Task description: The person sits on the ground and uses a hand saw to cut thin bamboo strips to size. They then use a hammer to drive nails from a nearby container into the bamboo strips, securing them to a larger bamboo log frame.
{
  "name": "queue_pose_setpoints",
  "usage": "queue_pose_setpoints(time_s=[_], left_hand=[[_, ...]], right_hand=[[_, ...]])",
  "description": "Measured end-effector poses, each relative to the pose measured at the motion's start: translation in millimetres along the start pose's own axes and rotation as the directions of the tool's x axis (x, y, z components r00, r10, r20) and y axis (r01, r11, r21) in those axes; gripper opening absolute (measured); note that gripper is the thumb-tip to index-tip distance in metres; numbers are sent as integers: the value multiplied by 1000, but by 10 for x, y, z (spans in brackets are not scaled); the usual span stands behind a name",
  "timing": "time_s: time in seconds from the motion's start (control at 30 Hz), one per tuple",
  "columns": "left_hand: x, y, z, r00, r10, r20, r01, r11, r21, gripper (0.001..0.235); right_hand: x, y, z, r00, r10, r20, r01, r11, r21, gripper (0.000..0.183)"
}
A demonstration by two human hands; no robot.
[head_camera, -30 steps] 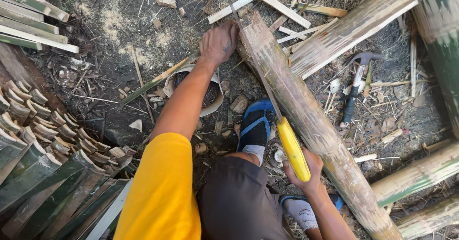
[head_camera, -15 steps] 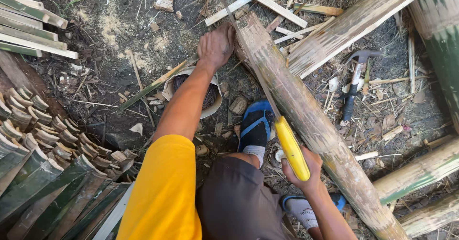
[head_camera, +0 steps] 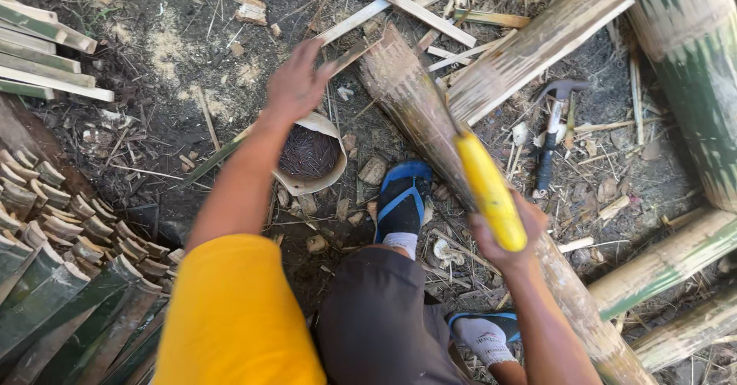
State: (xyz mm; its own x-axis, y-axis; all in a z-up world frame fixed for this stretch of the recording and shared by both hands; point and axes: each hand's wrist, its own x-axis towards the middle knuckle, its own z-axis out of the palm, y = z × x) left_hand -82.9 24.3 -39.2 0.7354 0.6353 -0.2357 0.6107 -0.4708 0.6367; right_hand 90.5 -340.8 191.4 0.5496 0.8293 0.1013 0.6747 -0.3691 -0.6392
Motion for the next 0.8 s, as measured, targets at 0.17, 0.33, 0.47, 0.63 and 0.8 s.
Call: queue_pose_setpoints(time_s=[0.17, 0.33, 0.47, 0.63, 0.8], left_hand=[[-245, -228, -910, 978, -131, 160, 148, 984, -101, 36], [113, 50, -1436, 970, -155, 188, 153, 988, 26, 55], [76, 5, -748, 808, -375, 454, 139, 871, 472, 50], [82, -285, -132, 831, -416, 370, 167, 820, 547, 51], [249, -234, -583, 946, -291, 141, 198, 866, 459, 60]], right_hand=[[-393, 169, -253, 982, 169, -84, -169, 986, 5, 33], [-555, 68, -137, 959, 243, -146, -233, 969, 81, 32], [-697, 53, -125, 968, 211, -132, -196, 973, 122, 37], [-927, 187, -75, 954, 290, -80, -285, 957, 61, 36], [-1018, 199, 0, 940, 333, -80, -319, 936, 152, 33]])
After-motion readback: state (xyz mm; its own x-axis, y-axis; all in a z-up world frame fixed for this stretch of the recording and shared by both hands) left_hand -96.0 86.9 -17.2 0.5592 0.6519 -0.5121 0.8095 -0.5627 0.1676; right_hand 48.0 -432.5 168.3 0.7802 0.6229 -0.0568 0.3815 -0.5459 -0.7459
